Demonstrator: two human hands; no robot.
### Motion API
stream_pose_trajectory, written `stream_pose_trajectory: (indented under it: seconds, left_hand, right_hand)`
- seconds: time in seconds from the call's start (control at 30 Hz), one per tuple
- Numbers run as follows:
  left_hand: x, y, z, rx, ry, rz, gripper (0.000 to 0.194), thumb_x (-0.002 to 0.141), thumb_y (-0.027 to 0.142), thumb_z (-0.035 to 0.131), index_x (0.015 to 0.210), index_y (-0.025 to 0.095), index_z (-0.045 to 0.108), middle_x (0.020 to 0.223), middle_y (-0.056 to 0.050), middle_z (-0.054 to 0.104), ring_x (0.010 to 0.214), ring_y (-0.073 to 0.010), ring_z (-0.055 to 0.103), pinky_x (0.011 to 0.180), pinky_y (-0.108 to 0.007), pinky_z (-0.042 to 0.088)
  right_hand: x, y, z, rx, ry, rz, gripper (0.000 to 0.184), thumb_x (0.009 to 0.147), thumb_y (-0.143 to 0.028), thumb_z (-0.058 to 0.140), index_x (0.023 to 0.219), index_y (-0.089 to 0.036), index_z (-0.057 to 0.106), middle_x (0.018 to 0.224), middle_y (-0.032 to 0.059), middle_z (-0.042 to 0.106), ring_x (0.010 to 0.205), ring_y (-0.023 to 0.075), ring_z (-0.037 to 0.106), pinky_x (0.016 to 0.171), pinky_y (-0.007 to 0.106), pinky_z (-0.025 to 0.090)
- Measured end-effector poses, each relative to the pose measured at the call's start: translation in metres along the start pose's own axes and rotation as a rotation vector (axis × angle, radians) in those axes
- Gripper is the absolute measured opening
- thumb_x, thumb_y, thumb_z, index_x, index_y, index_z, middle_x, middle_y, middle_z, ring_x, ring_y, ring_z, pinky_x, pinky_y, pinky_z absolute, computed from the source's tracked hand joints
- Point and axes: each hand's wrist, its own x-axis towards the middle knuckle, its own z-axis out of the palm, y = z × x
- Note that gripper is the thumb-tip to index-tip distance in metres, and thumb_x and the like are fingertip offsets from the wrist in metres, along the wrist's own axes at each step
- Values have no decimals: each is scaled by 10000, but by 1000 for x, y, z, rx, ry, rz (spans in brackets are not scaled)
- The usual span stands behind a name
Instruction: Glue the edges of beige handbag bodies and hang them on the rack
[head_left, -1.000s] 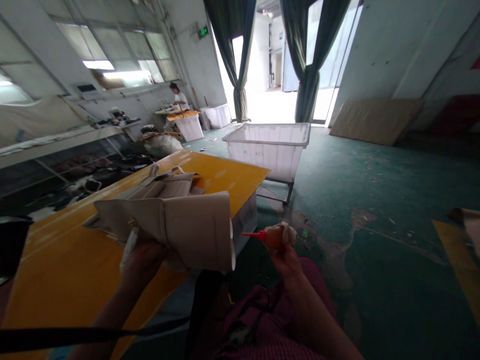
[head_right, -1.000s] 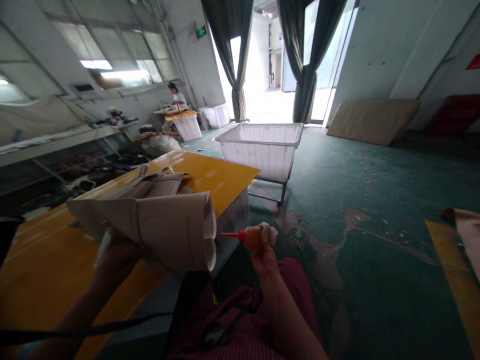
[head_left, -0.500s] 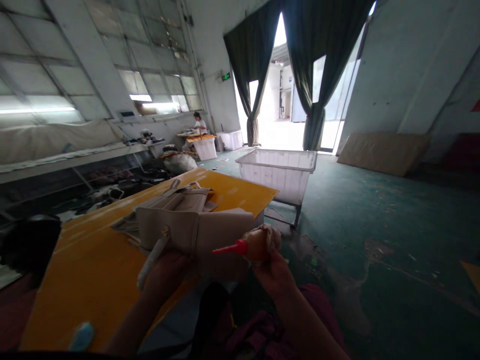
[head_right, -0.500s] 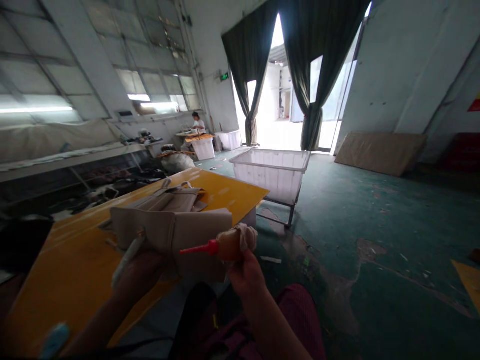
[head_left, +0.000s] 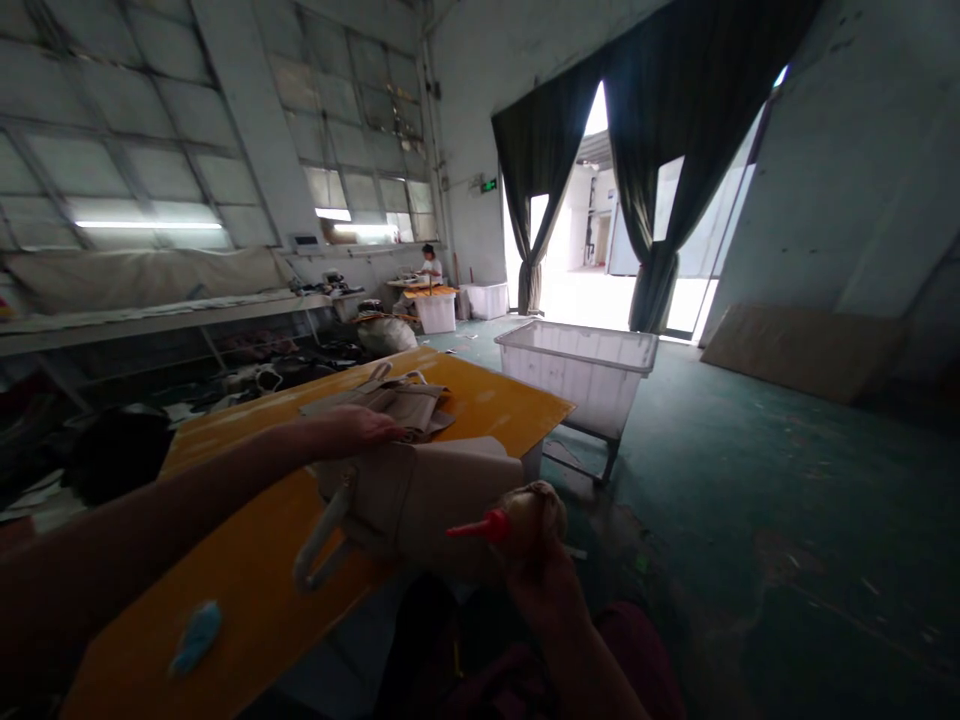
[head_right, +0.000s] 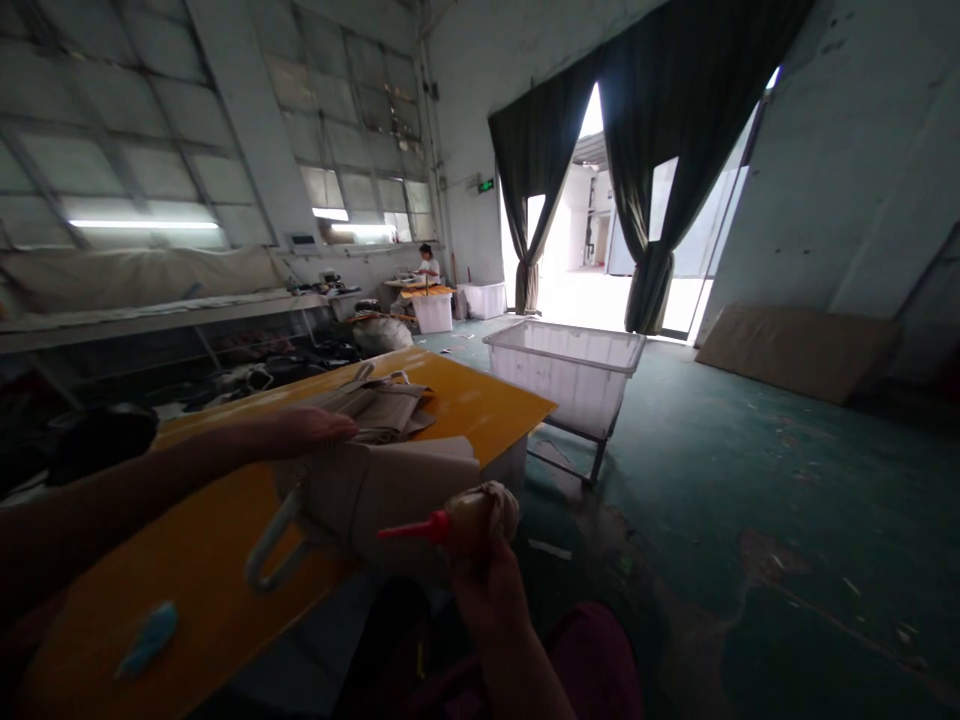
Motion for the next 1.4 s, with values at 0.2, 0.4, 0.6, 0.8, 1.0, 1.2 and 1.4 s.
stream_pose_trajectory:
  seconds: [0.2, 0.4, 0.6, 0.8, 1.0, 1.2, 1.4]
  left_hand:
    - [4, -25, 28, -393, -720, -621, 428, 758, 581, 735, 919, 185, 756, 750, -99, 770, 643, -279, 717, 589, -372, 565]
    - [-25, -51, 82, -784, -544, -833, 433, 603, 613, 848, 740, 221, 725, 784, -145, 781, 788, -370, 768, 703, -462, 633]
    - [-6, -50, 104, -781, -329, -918, 218, 767, 394, 796, 758, 193, 710, 749, -97, 784, 718, -275, 765, 738, -408, 647]
    - [41, -37, 46, -892, -191, -514, 117, 897, 174, 653, 966, 82, 678, 766, -111, 788, 612, -232, 741, 609, -371, 630]
    - [51, 7, -6, -857, 36, -476, 178, 876, 145, 688, 1045, 94, 660, 685, -45, 762, 495, -174, 678, 461, -277, 568]
    - [33, -6, 26, -923, 73, -426, 619, 359, 243, 1013, 885, 134, 707, 699, -50, 769, 506, -181, 677, 454, -252, 578]
    - [24, -33, 75, -924, 39, -456, 750, 324, 443, 1023, 948, 167, 712, 761, -40, 786, 603, -201, 716, 533, -256, 593]
  right_hand:
    - [-6, 4, -6, 56, -11, -5, 520, 546, -381, 1013, 1005, -371, 770, 1000, -45, 785, 890, 210, 737, 755, 338, 637]
    - [-8, 19, -33, 43, -67, 12, 343, 726, -372, 911, 1034, -359, 760, 1044, -41, 780, 933, 208, 737, 852, 378, 633]
    - [-12, 24, -30, 128, -19, 155, 320, 651, -423, 954, 858, -261, 772, 888, -3, 793, 888, 218, 747, 867, 369, 624]
    - [-11, -19, -18, 185, 59, -15, 544, 531, -372, 1017, 1009, -350, 760, 1082, -45, 770, 923, 204, 737, 777, 316, 638]
    - [2, -64, -44, 135, 133, -211, 583, 482, -325, 1028, 999, -349, 759, 1065, -33, 761, 926, 217, 731, 734, 319, 649]
    - [20, -74, -92, 96, 248, -353, 546, 515, -338, 1002, 999, -329, 749, 1013, -47, 771, 904, 204, 730, 735, 322, 647]
    - [47, -69, -135, -35, 387, -392, 501, 519, -373, 977, 932, -287, 708, 907, -61, 754, 806, 183, 707, 647, 289, 609]
